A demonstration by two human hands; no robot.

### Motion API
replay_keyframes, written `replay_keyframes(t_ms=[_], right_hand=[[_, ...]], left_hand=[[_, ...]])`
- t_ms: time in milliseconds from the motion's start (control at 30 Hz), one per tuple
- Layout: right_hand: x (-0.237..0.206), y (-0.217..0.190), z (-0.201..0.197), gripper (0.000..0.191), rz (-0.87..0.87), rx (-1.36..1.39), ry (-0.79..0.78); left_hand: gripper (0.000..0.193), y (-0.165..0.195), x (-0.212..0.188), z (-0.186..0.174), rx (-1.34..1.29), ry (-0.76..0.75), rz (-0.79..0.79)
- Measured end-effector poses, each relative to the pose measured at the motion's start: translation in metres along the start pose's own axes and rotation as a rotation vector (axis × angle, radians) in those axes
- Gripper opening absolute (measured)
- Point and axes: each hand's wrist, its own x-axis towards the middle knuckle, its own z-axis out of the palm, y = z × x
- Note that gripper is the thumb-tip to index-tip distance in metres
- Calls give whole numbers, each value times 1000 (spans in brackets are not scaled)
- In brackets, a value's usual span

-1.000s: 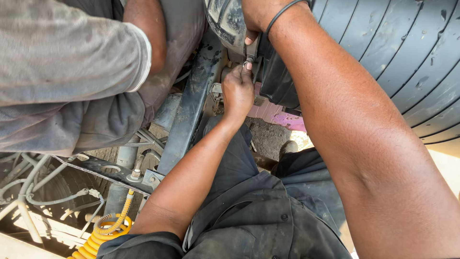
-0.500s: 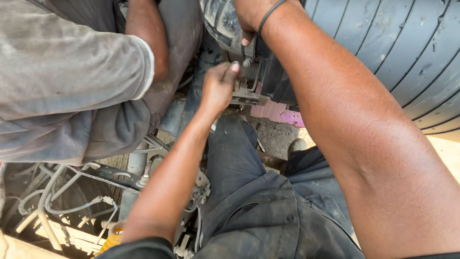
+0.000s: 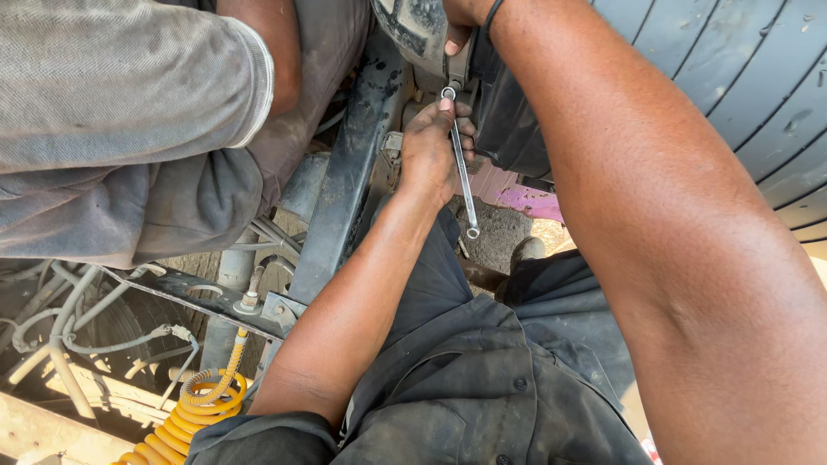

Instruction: The person positions a large black air intake hose onto a truck engine and then uses a wrench to tighten the clamps securing the hose. A coworker assists by holding the hose in place during the tightening process.

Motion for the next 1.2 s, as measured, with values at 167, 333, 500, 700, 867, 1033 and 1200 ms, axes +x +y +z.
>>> replay_keyframes(t_ms=[167,333,500,700,867,1033,1200], right_hand=[[2,7,-1,54,-191,-169,33],[9,9,-3,58,-294,-274,55],[4,13,-12,56,-240,-202,48],[2,11,-17,62,-349,-271,120],[0,7,-23,61,-310,-276,90],[-10,7,-18,57,-296,-321,163],[-8,8,-14,53,-241,-214,103]], left_hand=[[33,9,-9,7,603,101,529],[19,91,6,-26,1401,-382,883],[22,114,25,-36,1494,-560,866],[25,43,-23,-40,630,-185,450],[26,5,-16,-9,233,-92,257],[29,-4,-11,13,160,4,224],[28,-7,-23,19,79,78,255]])
